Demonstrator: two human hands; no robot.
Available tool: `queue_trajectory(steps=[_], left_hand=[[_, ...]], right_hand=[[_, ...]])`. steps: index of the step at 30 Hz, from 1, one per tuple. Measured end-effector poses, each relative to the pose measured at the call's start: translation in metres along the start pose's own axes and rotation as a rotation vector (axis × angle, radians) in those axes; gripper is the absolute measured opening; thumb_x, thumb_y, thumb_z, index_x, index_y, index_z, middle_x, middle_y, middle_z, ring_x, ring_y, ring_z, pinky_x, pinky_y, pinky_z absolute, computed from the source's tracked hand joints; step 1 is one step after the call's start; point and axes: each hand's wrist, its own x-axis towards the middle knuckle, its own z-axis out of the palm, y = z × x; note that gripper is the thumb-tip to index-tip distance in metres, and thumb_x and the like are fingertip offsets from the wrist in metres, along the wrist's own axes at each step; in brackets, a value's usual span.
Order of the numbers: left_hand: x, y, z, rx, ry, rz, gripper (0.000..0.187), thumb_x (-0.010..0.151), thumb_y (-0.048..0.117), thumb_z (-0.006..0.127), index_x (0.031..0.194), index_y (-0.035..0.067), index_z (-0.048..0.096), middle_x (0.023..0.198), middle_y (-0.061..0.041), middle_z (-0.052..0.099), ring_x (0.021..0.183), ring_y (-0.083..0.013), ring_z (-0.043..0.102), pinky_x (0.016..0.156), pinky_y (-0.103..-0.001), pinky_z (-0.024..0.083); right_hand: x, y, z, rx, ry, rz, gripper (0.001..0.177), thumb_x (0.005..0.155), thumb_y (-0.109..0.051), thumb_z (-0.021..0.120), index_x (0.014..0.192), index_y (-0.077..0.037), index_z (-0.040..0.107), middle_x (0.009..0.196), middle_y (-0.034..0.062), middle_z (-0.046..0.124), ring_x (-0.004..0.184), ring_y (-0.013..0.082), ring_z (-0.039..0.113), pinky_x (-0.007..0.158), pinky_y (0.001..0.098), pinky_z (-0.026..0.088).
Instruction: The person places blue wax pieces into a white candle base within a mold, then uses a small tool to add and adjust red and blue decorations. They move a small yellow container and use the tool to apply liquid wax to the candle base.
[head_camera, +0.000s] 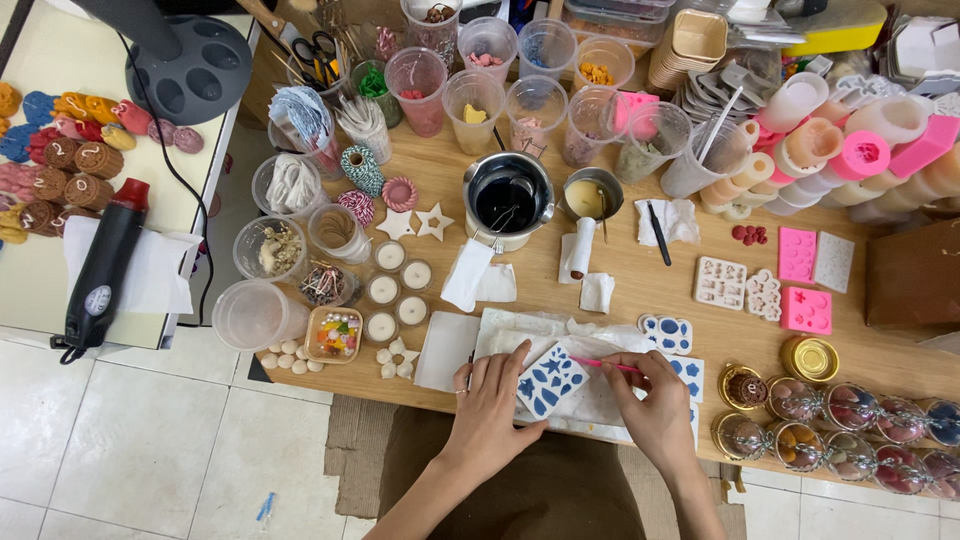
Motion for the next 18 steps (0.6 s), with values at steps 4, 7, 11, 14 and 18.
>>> queue_trajectory(steps=[4,7,11,14,18], left_hand=[[0.005,-0.002,-0.005,0.013,0.011,0.024,0.102,0.072,0.024,0.087,0.154,0.008,0.028,0.133,-0.012,0.05,0.129,-0.028,0.042,0.113,-0.053,0.02],[0.015,-0.011,-0.015,0.027,-0.038,0.059,0.103,0.073,0.023,0.087,0.156,0.01,0.027,0.132,-0.009,0.053,0.131,-0.0254,0.043,0.114,-0.052,0.019],[0.02,-0.013,-0.02,0.0,-0.058,0.053,0.109,0.069,0.028,0.091,0.155,0.01,0.026,0.131,-0.009,0.052,0.13,-0.0262,0.042,0.113,-0.052,0.019],[0.018,-0.012,-0.02,-0.032,-0.041,0.051,0.11,0.069,0.031,0.091,0.156,0.009,0.028,0.13,-0.007,0.054,0.129,-0.0252,0.043,0.113,-0.051,0.02],[0.013,-0.006,-0.014,-0.014,-0.045,0.019,0.113,0.068,0.037,0.092,0.155,0.007,0.028,0.127,-0.008,0.053,0.125,-0.0257,0.044,0.111,-0.051,0.02]], right_hand=[[0.004,0.011,-0.003,0.006,-0.02,0.016,0.02,0.087,-0.016,0.075,0.1,-0.003,0.08,0.074,0.0062,0.06,0.062,0.0119,0.049,0.057,0.0293,0.044],[0.008,0.021,-0.001,0.12,-0.061,0.132,0.021,0.088,-0.016,0.074,0.101,-0.001,0.081,0.067,0.0018,0.053,0.061,0.0089,0.044,0.054,0.0277,0.038],[0.009,0.028,0.004,0.182,-0.071,0.283,0.022,0.089,-0.016,0.074,0.102,0.0,0.08,0.06,-0.005,0.055,0.057,0.0058,0.043,0.051,0.0251,0.035],[0.005,0.03,0.008,0.194,-0.057,0.293,0.023,0.089,-0.017,0.074,0.104,-0.001,0.082,0.062,-0.0032,0.046,0.057,0.007,0.038,0.049,0.027,0.03],[0.002,0.027,0.01,0.165,-0.038,0.334,0.024,0.088,-0.019,0.076,0.103,-0.001,0.081,0.061,-0.0031,0.049,0.056,0.0065,0.04,0.048,0.0261,0.031]])
